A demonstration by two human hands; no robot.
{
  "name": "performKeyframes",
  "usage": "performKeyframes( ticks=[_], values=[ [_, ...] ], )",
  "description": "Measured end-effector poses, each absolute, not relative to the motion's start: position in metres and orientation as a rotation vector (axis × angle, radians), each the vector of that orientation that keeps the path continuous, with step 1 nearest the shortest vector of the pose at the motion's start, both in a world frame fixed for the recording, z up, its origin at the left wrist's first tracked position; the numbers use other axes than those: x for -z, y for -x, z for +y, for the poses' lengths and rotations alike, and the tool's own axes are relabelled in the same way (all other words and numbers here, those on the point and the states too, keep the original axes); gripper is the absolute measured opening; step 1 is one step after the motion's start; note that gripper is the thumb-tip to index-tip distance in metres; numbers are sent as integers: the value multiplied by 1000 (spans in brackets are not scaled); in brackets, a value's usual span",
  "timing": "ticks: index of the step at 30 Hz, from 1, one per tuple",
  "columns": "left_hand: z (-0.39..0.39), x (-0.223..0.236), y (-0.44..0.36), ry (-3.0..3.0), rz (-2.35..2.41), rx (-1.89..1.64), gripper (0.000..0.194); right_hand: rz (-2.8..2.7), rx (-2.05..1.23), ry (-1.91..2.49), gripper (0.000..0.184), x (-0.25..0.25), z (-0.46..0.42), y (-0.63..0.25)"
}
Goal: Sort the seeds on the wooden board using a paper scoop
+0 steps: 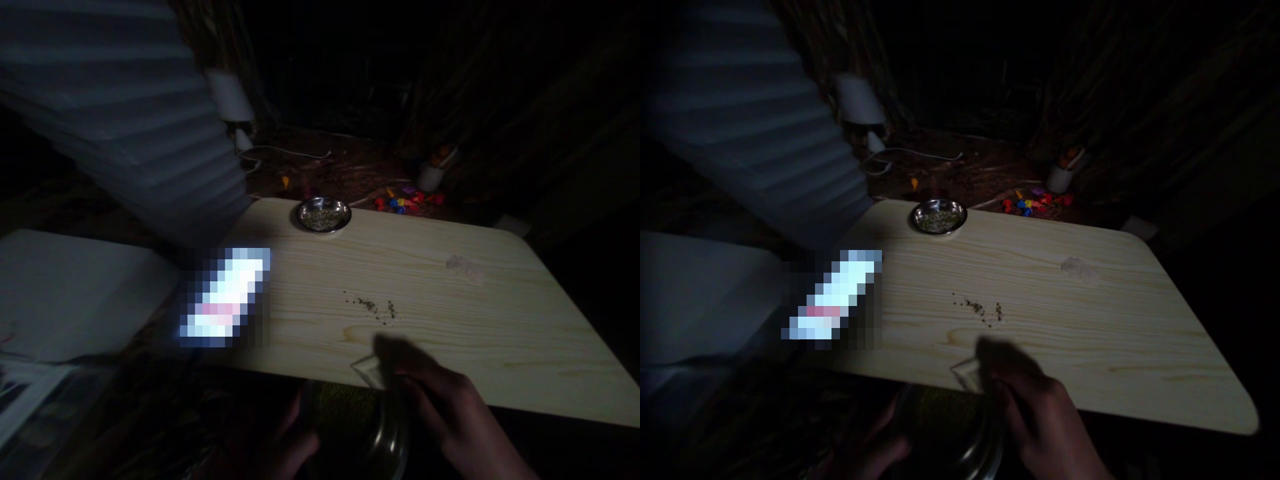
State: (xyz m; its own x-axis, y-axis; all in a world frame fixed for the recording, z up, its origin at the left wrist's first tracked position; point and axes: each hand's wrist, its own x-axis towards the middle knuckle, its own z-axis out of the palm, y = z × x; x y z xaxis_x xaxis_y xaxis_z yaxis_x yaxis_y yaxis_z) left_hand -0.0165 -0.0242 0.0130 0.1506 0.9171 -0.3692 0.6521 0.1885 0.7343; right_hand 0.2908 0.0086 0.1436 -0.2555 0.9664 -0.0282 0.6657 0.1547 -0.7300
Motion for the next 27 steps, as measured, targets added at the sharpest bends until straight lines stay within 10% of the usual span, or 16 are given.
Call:
performKeyframes(
  ticks=[27],
  values=[
    [-27,-7,2,-1758,1771,-371,54,-1863,-569,1819,34,-136,32,-332]
  ],
)
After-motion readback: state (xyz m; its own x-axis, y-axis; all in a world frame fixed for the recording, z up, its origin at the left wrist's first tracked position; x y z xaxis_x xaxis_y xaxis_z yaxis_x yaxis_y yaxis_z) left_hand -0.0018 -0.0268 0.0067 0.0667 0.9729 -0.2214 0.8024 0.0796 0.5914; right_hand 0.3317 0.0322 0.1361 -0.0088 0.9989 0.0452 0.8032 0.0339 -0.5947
